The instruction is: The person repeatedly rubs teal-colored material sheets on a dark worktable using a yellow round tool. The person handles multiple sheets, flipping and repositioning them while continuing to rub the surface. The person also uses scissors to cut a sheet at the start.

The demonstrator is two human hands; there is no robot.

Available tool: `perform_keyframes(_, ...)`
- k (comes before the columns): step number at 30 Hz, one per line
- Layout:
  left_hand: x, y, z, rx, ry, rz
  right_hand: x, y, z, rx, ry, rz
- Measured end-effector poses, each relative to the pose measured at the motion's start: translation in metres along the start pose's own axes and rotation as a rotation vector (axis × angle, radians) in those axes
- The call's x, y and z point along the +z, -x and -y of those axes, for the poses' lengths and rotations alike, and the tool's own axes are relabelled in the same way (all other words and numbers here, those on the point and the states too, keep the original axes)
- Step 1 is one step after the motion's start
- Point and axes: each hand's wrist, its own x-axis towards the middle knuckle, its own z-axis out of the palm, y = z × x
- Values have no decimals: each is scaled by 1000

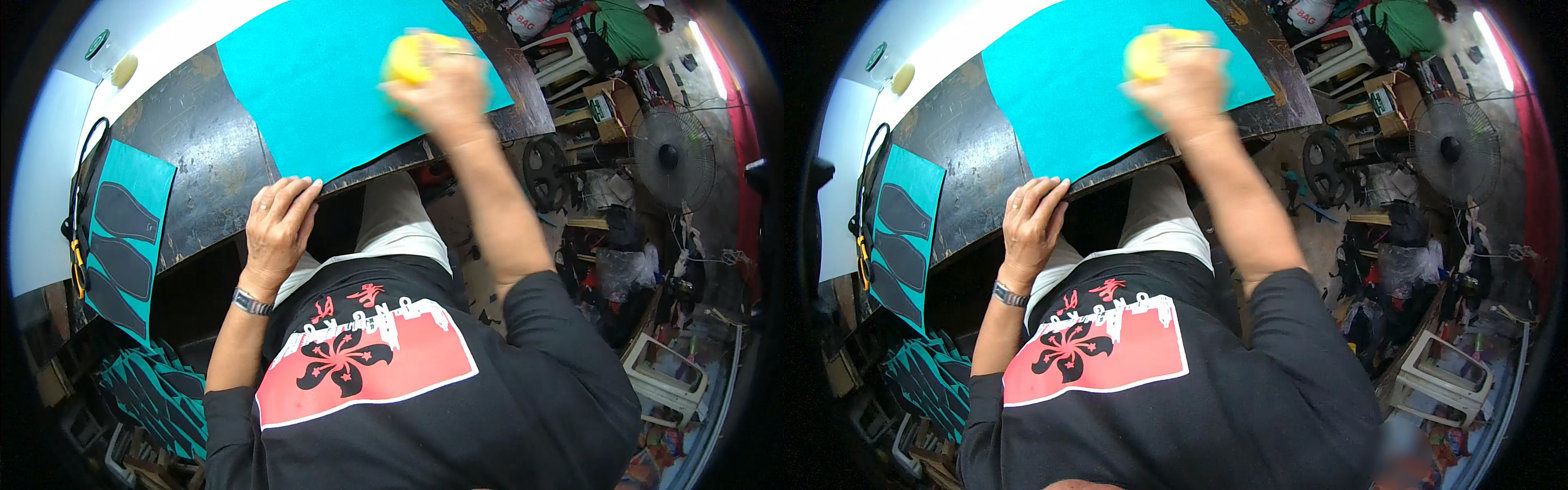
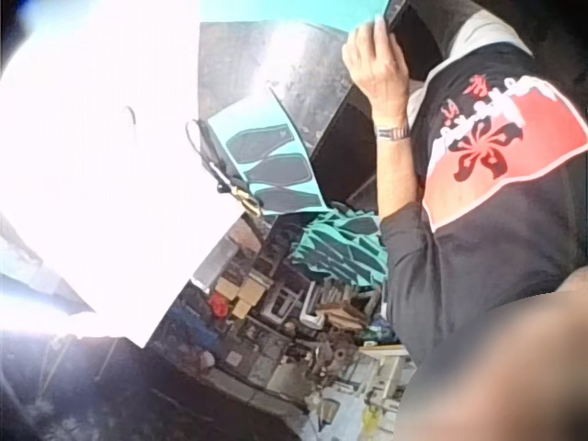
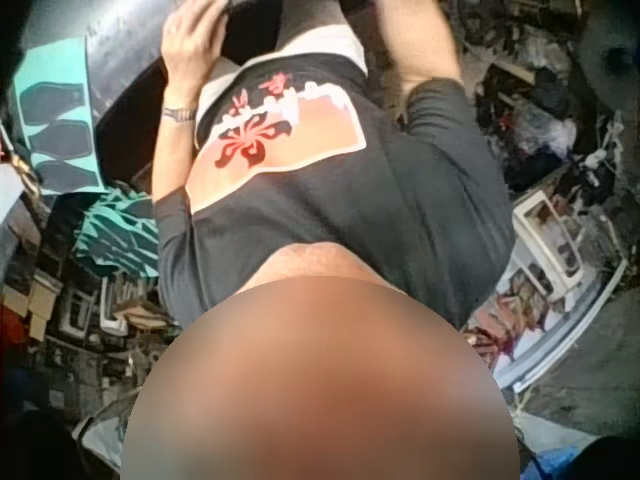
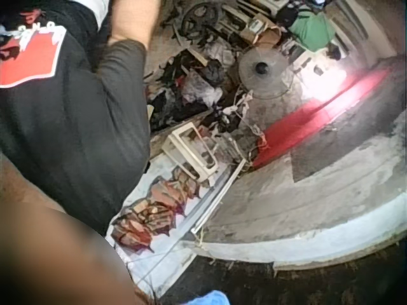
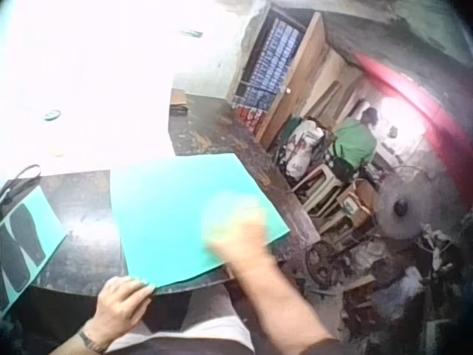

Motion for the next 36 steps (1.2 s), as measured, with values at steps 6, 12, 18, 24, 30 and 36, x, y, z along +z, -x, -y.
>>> perform_keyframes(6,11,3,6,27,-144,-134,32,11,172,-352,-230,84)
perform_keyframes(12,8,0,1,-31,-30,-129,7,-38,-61,-108,43,-31)
perform_keyframes(18,6,-7,1,4,12,-159,15,-91,-134,410,293,91)
perform_keyframes(24,0,-9,-2,-45,40,-119,75,-53,155,-347,-424,63)
perform_keyframes(30,-4,-14,-6,-167,96,-75,60,-54,178,-353,-361,51)
perform_keyframes(36,-11,-37,-8,-219,14,74,47,-102,-46,155,121,25)
